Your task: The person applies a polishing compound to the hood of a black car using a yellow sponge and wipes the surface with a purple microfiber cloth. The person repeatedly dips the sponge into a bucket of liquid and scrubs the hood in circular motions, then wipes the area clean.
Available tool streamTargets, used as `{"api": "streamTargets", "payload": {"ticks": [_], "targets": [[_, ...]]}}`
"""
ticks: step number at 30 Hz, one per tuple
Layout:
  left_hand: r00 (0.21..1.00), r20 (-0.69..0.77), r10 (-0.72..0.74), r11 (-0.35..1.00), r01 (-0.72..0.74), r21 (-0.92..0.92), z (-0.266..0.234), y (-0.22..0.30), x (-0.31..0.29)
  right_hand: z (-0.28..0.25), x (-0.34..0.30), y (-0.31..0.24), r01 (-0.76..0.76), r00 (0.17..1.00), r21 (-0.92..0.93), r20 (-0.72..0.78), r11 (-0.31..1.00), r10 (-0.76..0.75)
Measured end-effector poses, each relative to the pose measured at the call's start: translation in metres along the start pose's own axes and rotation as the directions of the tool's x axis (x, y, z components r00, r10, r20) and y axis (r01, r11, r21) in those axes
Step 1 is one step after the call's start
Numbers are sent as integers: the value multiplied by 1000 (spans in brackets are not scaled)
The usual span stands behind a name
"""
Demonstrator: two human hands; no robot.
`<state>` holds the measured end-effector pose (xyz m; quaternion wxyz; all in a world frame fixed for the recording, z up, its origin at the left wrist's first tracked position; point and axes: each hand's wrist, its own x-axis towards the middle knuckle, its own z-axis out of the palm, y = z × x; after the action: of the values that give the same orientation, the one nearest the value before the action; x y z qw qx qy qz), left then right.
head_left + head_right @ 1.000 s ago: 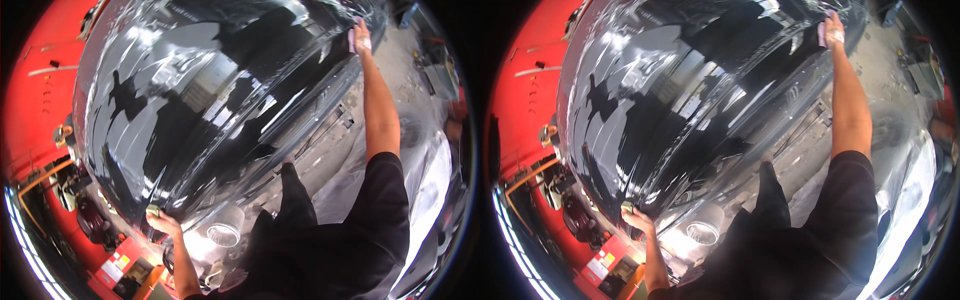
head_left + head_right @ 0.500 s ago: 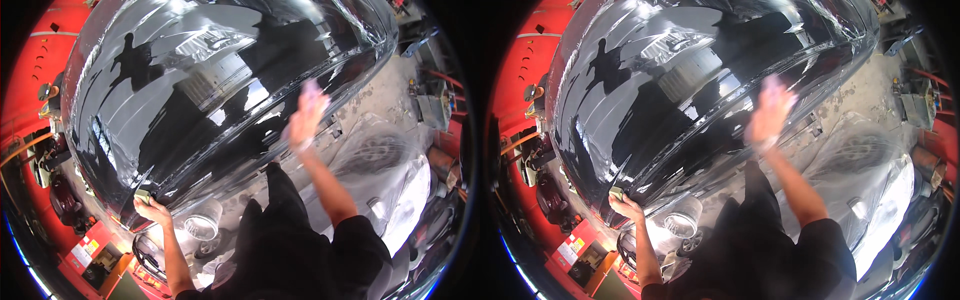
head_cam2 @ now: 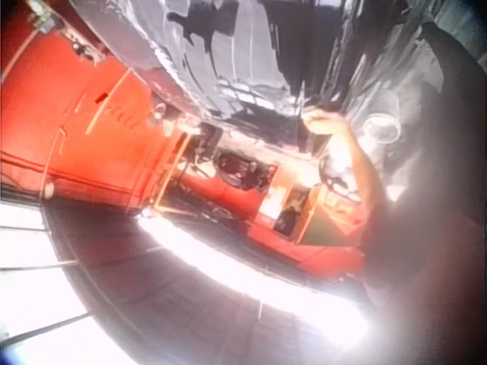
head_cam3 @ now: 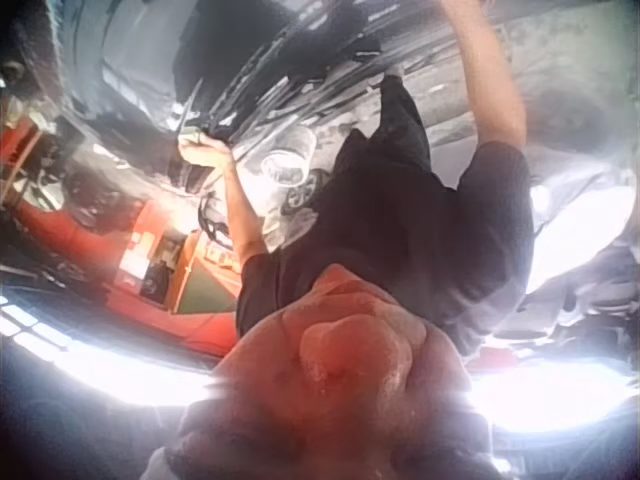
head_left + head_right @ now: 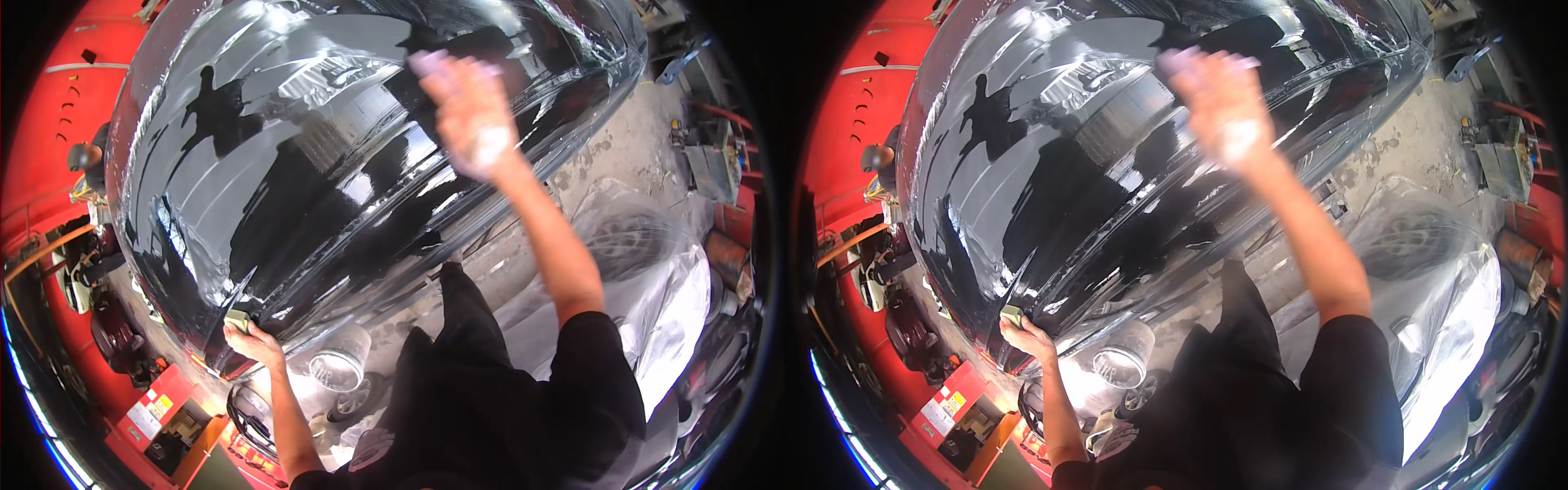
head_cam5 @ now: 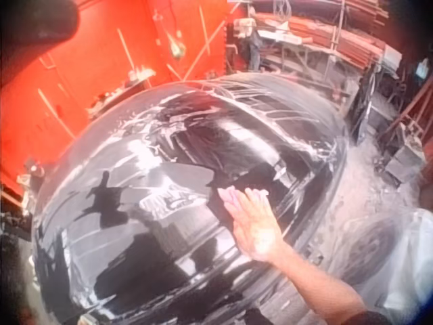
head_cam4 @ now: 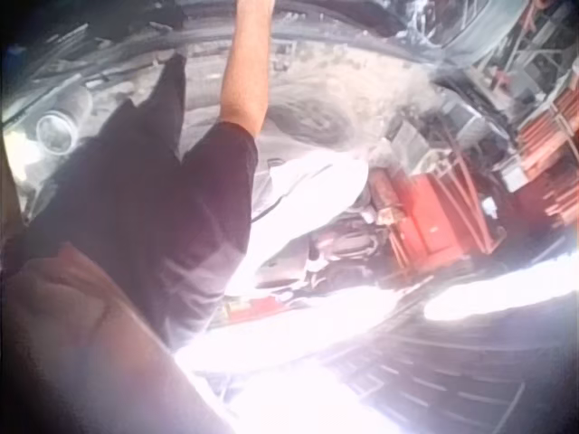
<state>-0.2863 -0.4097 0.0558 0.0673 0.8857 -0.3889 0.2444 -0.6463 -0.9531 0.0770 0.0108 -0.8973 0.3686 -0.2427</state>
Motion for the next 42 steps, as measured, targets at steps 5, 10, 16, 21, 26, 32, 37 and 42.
{"api": "streamTargets", "payload": {"ticks": [5,10,16,21,26,32,37,42], "targets": [[1000,13,-16,1000,16,-15,3,7,7,33,-42,217,-179,961,99,-197,979,195],[1000,-20,5,1000,-4,11,-2,6,6,60,-56,304,-266,911,17,-323,964,257],[999,-35,-9,999,7,-46,16,12,9,90,-133,402,-570,791,-245,-422,784,443],[997,-77,21,1000,-22,-9,11,4,4,108,-141,266,-698,616,96,-426,710,663],[993,-117,34,999,-29,40,18,-4,-3,41,-116,-34,-582,719,233,-298,779,627],[998,-42,-54,998,55,33,18,4,10,42,-180,-252,-254,967,267,46,930,251],[997,-72,-5,1000,5,-1,17,2,13,36,-200,-295,186,980,354,7,917,-201],[995,-83,-54,998,51,-34,4,7,9,-51,-121,-189,-54,959,257,283,965,-21]]}}
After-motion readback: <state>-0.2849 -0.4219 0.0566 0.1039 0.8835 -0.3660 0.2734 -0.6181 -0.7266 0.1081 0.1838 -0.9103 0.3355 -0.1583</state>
